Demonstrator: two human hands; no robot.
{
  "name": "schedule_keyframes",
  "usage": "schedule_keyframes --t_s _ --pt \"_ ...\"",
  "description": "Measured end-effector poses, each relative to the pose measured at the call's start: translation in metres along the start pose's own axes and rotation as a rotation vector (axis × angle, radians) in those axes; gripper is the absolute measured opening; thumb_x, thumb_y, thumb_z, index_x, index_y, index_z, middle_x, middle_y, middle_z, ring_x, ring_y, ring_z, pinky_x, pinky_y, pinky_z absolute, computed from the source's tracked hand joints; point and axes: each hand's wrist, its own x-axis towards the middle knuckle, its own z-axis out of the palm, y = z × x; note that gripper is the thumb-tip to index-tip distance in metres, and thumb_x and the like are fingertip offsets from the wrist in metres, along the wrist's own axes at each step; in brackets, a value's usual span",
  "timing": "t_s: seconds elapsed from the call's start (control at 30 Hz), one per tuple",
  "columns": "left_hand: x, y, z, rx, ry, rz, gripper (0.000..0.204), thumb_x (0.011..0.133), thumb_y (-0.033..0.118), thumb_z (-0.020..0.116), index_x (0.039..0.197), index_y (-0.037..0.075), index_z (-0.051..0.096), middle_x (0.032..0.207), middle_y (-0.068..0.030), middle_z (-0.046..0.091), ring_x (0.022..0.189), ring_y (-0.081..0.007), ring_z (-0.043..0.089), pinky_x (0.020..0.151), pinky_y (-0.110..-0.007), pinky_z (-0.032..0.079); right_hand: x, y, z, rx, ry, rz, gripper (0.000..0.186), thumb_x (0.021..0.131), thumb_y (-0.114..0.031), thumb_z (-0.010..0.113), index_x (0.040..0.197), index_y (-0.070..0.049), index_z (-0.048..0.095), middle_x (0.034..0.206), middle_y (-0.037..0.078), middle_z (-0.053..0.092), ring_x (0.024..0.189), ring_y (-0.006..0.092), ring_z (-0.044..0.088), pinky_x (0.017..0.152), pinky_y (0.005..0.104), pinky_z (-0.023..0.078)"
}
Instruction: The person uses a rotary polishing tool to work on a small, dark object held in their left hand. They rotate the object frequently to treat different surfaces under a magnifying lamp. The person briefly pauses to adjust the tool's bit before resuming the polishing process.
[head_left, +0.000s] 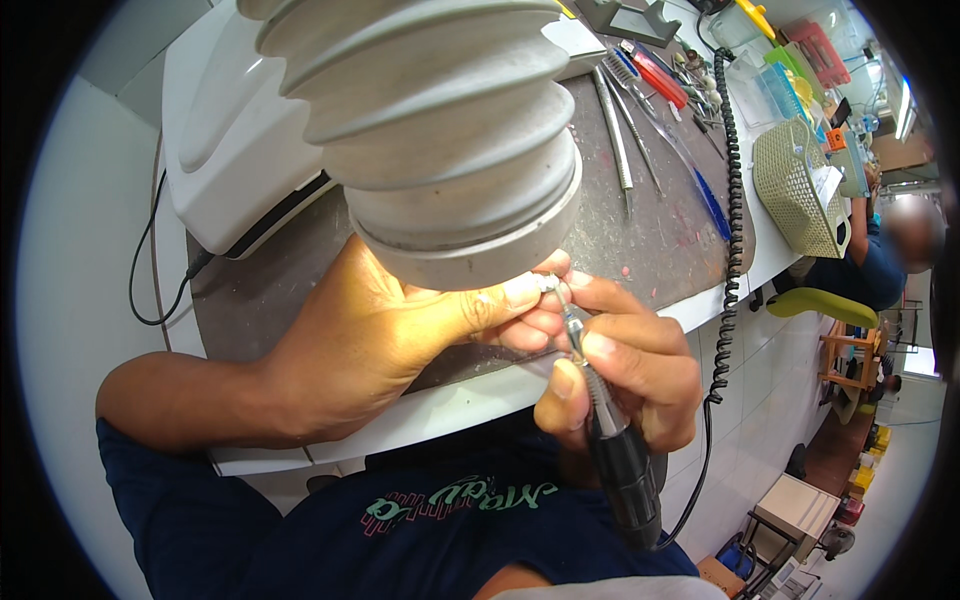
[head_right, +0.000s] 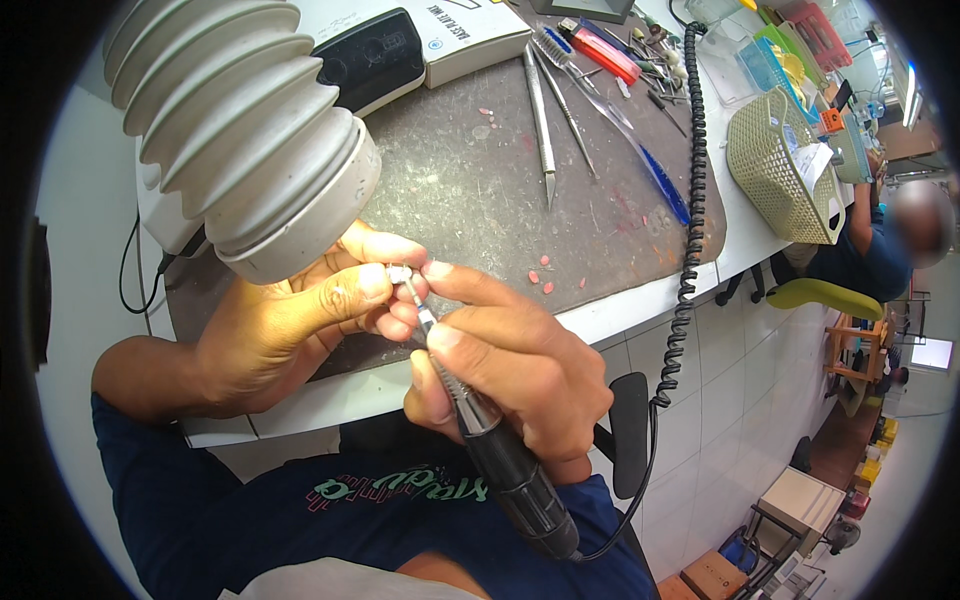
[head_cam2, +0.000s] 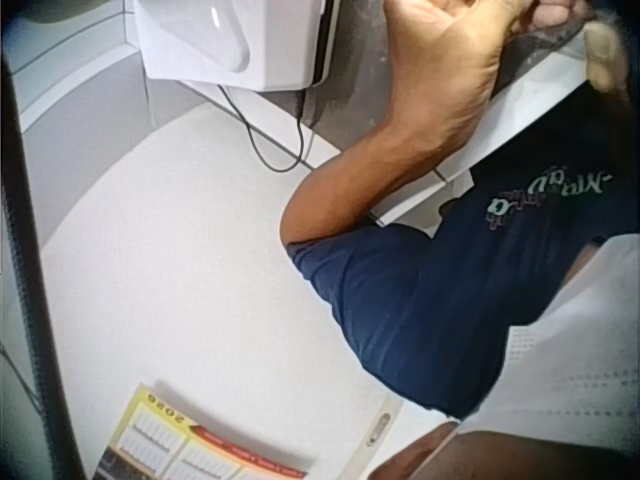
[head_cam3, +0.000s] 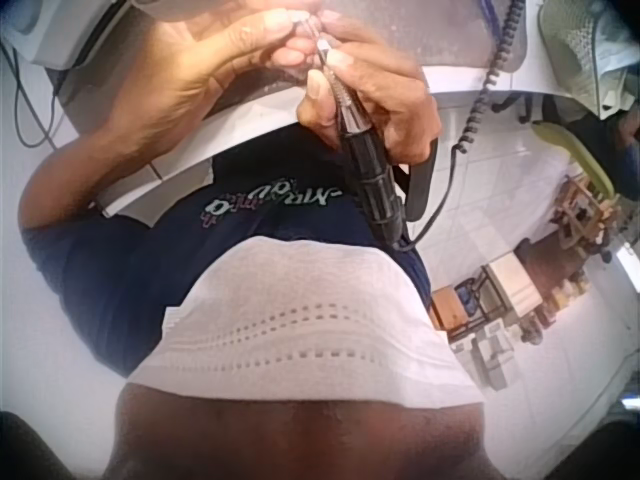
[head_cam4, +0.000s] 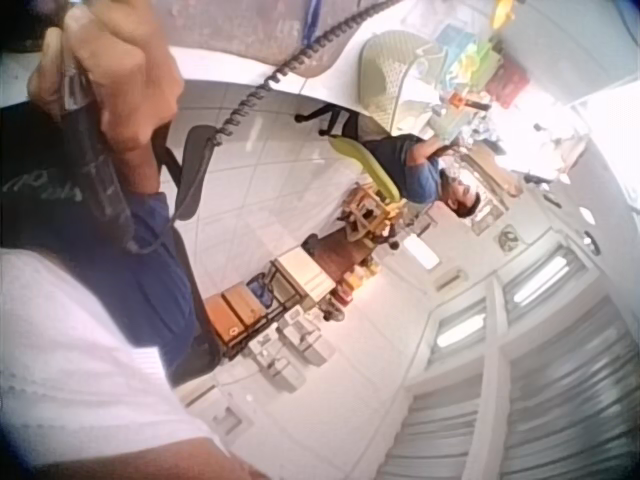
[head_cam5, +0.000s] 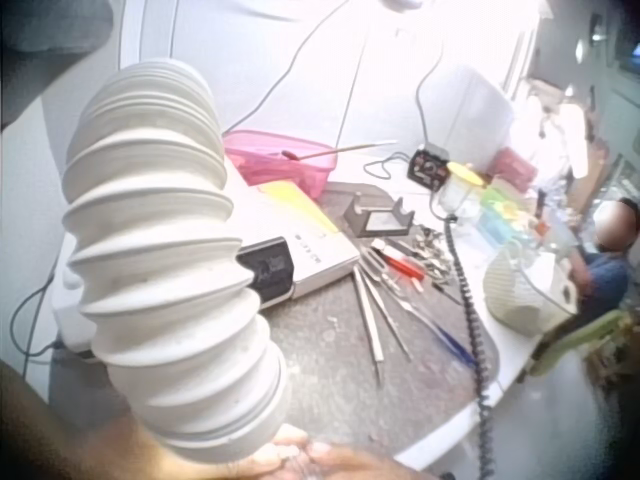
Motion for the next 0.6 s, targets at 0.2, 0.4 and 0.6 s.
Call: schedule_keyframes --t_s 0.2,0.4,0.6 --pt "-0.0012 -0.0013 0.0016 -0.052 0.005 0.003 0.026 0.093 0.005 0.058 0.117 -0.005 0.057 0.107 -0.0149 0.062 0.097 -0.0186 0.063 0.085 -0.029 0.054 -0.0015 0.0035 0.0002 0.023 0.006 -0.013 0.021 0.077 -0.002 0.074 0.091 0.000 0.059 0.077 0.012 0.065 0.087 0.0356 0.070 0.074 0.0378 0.060" --pt "-0.0013 -0.0022 0.0013 -0.064 0.008 0.008 0.026 0.093 0.004 0.057 0.118 -0.005 0.057 0.108 -0.0146 0.061 0.098 -0.0187 0.061 0.086 -0.029 0.053 -0.0008 0.0033 0.0000 0.026 -0.006 -0.018 0.021 0.077 -0.003 0.074 0.091 0.000 0.059 0.077 0.012 0.065 0.087 0.0360 0.070 0.074 0.0381 0.061" --pt "-0.0012 -0.0024 0.0014 -0.063 0.008 0.012 0.026 0.093 0.003 0.057 0.117 -0.005 0.058 0.108 -0.0146 0.061 0.098 -0.0186 0.061 0.086 -0.030 0.053 -0.0012 0.0023 -0.0008 0.011 -0.012 -0.013 0.021 0.077 -0.003 0.074 0.090 0.000 0.058 0.077 0.013 0.065 0.087 0.0365 0.069 0.074 0.0380 0.061"
